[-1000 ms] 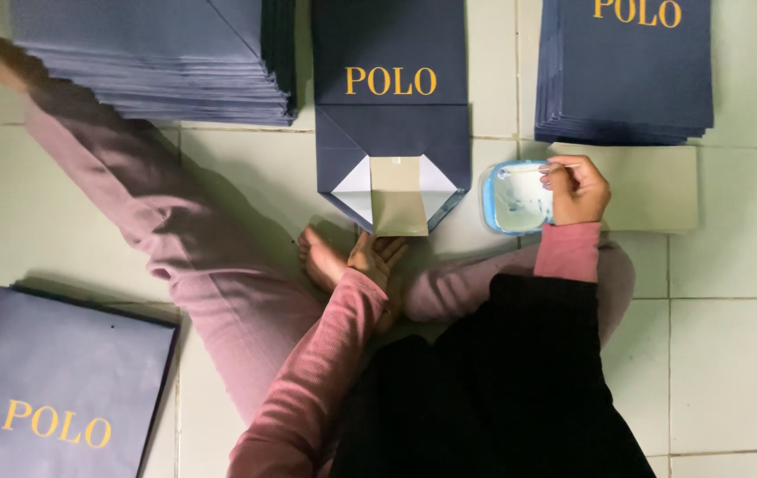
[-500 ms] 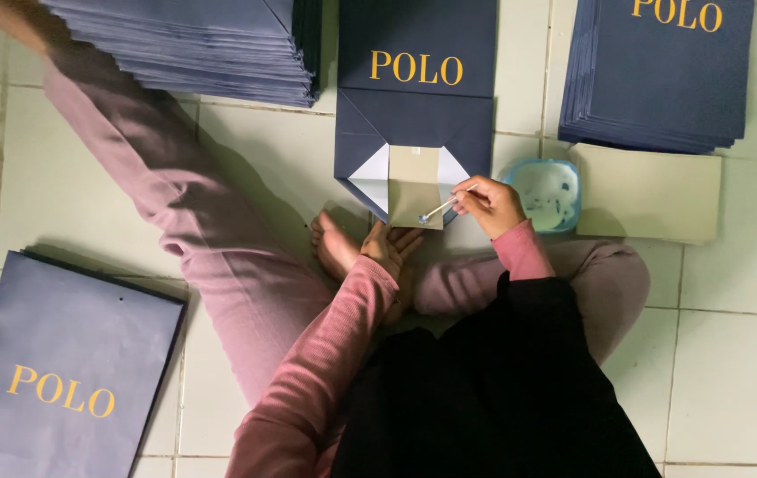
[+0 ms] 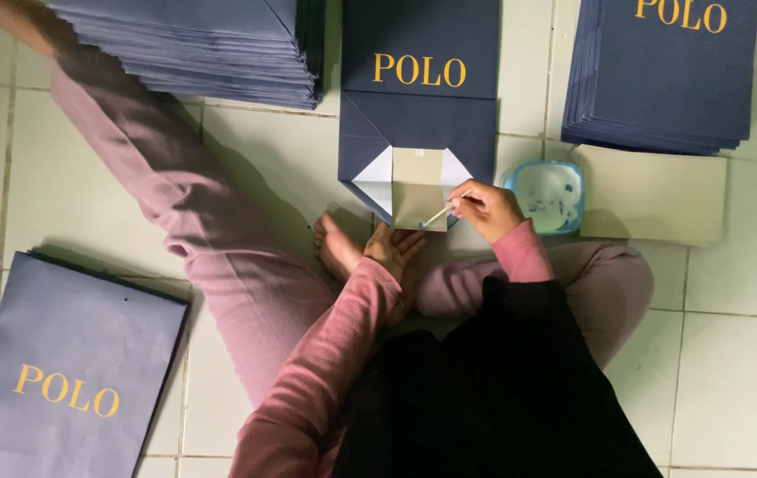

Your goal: Apply glue to the bottom flaps of a paper bag and fold them to seal the bottom.

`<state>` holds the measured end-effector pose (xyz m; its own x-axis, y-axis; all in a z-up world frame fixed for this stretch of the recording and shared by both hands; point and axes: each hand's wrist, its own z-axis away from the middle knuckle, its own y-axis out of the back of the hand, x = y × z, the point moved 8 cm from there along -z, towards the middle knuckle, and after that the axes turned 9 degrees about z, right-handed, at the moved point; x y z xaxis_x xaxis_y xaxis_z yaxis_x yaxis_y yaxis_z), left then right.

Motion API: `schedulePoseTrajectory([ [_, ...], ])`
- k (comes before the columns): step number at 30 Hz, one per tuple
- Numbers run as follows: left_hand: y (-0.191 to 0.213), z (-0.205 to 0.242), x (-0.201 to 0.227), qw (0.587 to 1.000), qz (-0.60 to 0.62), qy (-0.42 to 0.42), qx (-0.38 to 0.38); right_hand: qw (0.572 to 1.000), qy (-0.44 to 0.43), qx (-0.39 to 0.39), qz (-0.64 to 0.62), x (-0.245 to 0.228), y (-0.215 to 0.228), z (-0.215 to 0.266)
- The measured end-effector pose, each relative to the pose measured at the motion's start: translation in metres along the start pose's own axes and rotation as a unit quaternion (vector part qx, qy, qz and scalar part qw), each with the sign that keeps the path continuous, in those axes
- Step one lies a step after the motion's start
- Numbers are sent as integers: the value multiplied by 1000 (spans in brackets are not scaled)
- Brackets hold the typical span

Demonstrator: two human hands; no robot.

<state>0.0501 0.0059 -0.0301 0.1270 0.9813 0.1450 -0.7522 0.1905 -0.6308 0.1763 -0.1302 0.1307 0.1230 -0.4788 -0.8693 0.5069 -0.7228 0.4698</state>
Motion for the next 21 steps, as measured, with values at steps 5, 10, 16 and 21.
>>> schedulePoseTrajectory([
  [5,6,-9,-4,1000,1,-4,-8,996,-1,26,80,17,25,4],
  [10,6,-10,-2,1000,1,-5,-11,998,14,38,40,3,-2,-6],
  [16,21,-28,-9,1000,9,-6,-13,999,38,6,-26,-19,-39,-14],
  [21,22,-31,-11,1000,6,-7,-16,997,49,-2,60,-24,-14,-7],
])
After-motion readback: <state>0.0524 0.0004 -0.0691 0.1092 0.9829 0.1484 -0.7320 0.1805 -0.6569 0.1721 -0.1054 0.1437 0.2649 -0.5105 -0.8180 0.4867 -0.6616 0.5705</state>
